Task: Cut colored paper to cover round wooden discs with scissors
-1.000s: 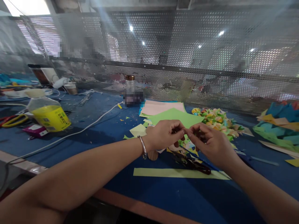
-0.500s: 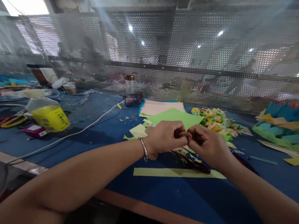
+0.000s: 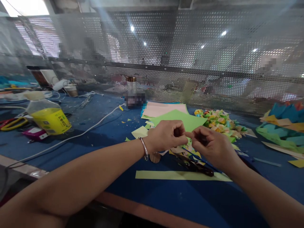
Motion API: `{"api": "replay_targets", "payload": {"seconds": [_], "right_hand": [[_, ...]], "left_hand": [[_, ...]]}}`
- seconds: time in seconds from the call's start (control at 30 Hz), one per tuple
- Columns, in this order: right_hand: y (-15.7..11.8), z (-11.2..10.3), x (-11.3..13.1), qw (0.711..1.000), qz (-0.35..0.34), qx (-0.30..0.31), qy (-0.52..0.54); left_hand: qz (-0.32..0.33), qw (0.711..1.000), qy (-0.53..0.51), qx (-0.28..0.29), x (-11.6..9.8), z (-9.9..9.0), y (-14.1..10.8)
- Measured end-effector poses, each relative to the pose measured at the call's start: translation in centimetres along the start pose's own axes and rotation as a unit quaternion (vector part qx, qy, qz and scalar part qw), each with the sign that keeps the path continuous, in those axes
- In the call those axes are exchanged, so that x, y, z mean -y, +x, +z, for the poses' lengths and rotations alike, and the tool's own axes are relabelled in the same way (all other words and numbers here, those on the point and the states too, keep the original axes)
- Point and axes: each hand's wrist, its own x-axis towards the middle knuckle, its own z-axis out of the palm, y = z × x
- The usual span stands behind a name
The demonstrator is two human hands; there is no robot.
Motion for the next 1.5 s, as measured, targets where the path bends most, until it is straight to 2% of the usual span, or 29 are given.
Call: {"api": "replay_targets", "payload": {"seconds": [0.17,0.47,0.53,0.6,0.7,0.8,0.93,1.03,1.17,1.37,1.5], "right_hand": [[0.0,-0.1,-0.4,1.0,0.008,0.012,-0.009],[0.3,-0.1,0.2,0.998,0.024,0.045,-0.034],[0.4,-0.1,0.3,0.997,0.021,0.056,-0.043],[0.4,-0.1,0.4,0.996,0.018,0.067,-0.05],[0.4,-0.3,0.2,0.996,0.022,0.075,-0.041],[0.4,-0.5,-0.3,0.998,0.016,0.051,-0.036],[0.3,-0.6,-0.4,0.996,-0.047,0.004,-0.07],[0.0,-0.4,-0.3,0.99,-0.107,-0.003,-0.094],[-0.2,0.0,-0.3,0.982,-0.154,0.003,-0.109],[-0.3,0.1,-0.7,0.978,-0.174,0.002,-0.111],[-0.3,0.1,-0.7,0.978,-0.174,-0.003,-0.111]], "left_hand": [[-0.004,1.0,0.01,0.009,0.3,-0.7,0.3],[0.091,0.994,0.059,0.019,-0.6,-0.1,-0.2],[0.091,0.993,0.074,0.019,-0.5,0.0,-0.1],[0.056,0.997,0.047,0.032,-0.1,-0.1,0.0],[-0.027,0.996,-0.052,0.063,0.6,-0.3,0.4],[-0.096,0.984,-0.144,0.049,0.8,-0.4,0.7],[-0.187,0.932,-0.311,0.003,0.2,0.2,0.8],[-0.226,0.894,-0.387,-0.019,-0.5,0.6,0.7],[-0.259,0.874,-0.409,-0.042,-0.9,0.7,0.7],[-0.261,0.879,-0.397,-0.043,-0.7,0.7,0.6],[-0.284,0.87,-0.401,-0.05,-0.8,0.7,0.6]]}}
